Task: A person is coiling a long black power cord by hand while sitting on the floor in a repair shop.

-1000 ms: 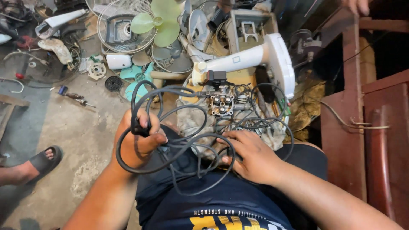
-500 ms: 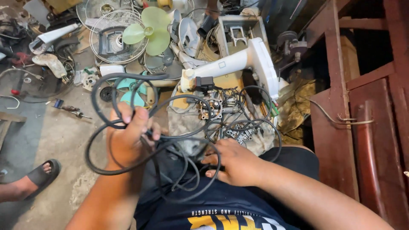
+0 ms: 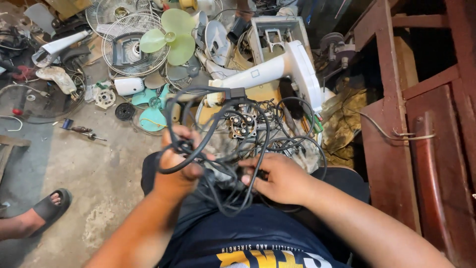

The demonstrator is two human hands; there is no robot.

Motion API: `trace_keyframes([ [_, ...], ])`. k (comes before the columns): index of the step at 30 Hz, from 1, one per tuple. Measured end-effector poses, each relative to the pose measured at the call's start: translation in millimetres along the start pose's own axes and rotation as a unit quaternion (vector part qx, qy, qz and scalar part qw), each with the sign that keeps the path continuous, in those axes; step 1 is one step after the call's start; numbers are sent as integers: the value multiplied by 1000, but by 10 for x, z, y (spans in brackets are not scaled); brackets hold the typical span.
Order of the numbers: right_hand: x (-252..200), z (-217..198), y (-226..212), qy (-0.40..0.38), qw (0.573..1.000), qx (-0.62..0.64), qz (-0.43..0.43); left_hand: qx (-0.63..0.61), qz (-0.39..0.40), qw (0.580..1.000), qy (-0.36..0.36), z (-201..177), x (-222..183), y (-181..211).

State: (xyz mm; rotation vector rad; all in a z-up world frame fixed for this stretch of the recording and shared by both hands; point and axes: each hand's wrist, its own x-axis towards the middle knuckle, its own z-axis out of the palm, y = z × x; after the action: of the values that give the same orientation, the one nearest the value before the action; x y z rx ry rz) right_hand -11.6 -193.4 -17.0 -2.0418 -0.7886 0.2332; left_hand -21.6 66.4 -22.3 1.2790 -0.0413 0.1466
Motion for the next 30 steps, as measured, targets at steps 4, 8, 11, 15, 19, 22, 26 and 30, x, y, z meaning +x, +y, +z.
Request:
trace_keyframes([
  [4, 20, 37, -2, 23, 997, 19, 66, -116, 27, 993, -21, 46, 10, -279],
  [8, 49, 102, 118, 32, 994, -5, 106, -118, 48, 992, 4, 126, 128, 83],
  [11, 135, 75, 15, 32, 990, -19, 133, -235, 69, 969, 44, 190, 267, 164],
  [15, 208, -83, -103, -34, 987, -61, 147, -300, 57, 952, 13, 203, 423, 326],
  [19, 210, -383, -89, -167, 951, -121, 232, -252, 88, 963, 23, -66, 522, 526],
  [22, 162, -638, -119, -143, 947, -82, 277, -171, 124, 976, 55, -300, 619, 629],
  [26, -102, -930, -8, -12, 977, -14, 213, -104, 143, 975, 137, -224, 724, 459],
  [30, -204, -1199, -117, 136, 984, 96, 65, 94, 112, 985, 86, -79, 729, 172],
])
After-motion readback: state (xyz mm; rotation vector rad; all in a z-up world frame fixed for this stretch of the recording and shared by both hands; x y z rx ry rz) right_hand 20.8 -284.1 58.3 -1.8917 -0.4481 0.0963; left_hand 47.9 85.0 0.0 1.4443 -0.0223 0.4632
